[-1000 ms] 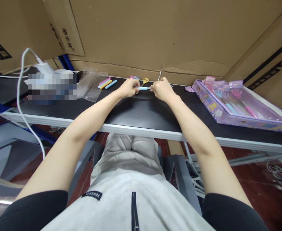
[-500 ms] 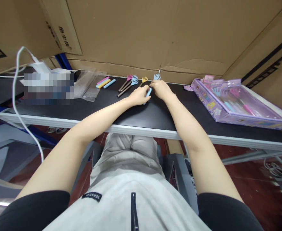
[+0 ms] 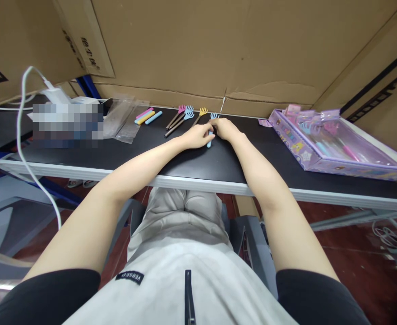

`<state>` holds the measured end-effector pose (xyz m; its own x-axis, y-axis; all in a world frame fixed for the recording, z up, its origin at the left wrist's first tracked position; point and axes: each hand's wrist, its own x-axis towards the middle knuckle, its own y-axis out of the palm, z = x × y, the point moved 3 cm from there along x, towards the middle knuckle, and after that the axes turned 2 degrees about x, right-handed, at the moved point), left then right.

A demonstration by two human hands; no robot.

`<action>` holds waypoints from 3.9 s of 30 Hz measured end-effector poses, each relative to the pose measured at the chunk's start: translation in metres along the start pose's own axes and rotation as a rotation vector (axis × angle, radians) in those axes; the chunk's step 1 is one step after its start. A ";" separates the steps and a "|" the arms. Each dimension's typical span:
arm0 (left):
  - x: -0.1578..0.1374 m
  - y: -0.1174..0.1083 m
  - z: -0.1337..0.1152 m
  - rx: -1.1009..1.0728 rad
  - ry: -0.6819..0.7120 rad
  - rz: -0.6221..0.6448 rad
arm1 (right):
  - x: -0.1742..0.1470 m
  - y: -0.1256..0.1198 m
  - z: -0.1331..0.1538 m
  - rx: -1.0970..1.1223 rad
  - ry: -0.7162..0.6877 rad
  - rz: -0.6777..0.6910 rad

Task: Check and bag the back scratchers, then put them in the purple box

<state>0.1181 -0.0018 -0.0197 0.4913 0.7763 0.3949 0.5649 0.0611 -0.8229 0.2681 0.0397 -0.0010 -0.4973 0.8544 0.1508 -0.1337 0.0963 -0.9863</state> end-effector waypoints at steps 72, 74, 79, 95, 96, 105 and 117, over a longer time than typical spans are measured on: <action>-0.005 -0.023 -0.002 0.088 -0.006 -0.021 | 0.000 -0.003 -0.043 0.815 0.496 -0.433; -0.004 -0.022 -0.002 0.043 0.027 -0.038 | 0.002 -0.005 -0.040 1.007 0.547 -0.497; 0.000 -0.022 0.008 -0.088 -0.063 -0.086 | 0.005 -0.009 -0.025 1.127 0.481 -0.466; 0.008 -0.050 0.050 -0.171 -0.343 -0.115 | 0.026 0.004 -0.018 1.255 0.419 -0.573; 0.005 -0.056 0.052 -0.151 -0.365 -0.119 | 0.027 0.001 -0.022 1.285 0.408 -0.602; -0.012 -0.099 0.088 -0.168 -0.374 -0.160 | 0.007 -0.033 -0.083 1.636 0.606 -0.946; -0.025 -0.110 0.118 -0.162 -0.388 -0.198 | -0.002 -0.036 -0.104 1.613 0.537 -0.917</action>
<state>-0.0346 0.0464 0.0126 0.0967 0.9389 0.3303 0.7342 0.1568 -0.6606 0.3632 0.0880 0.0270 0.4067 0.8987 0.1642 -0.8604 0.3164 0.3996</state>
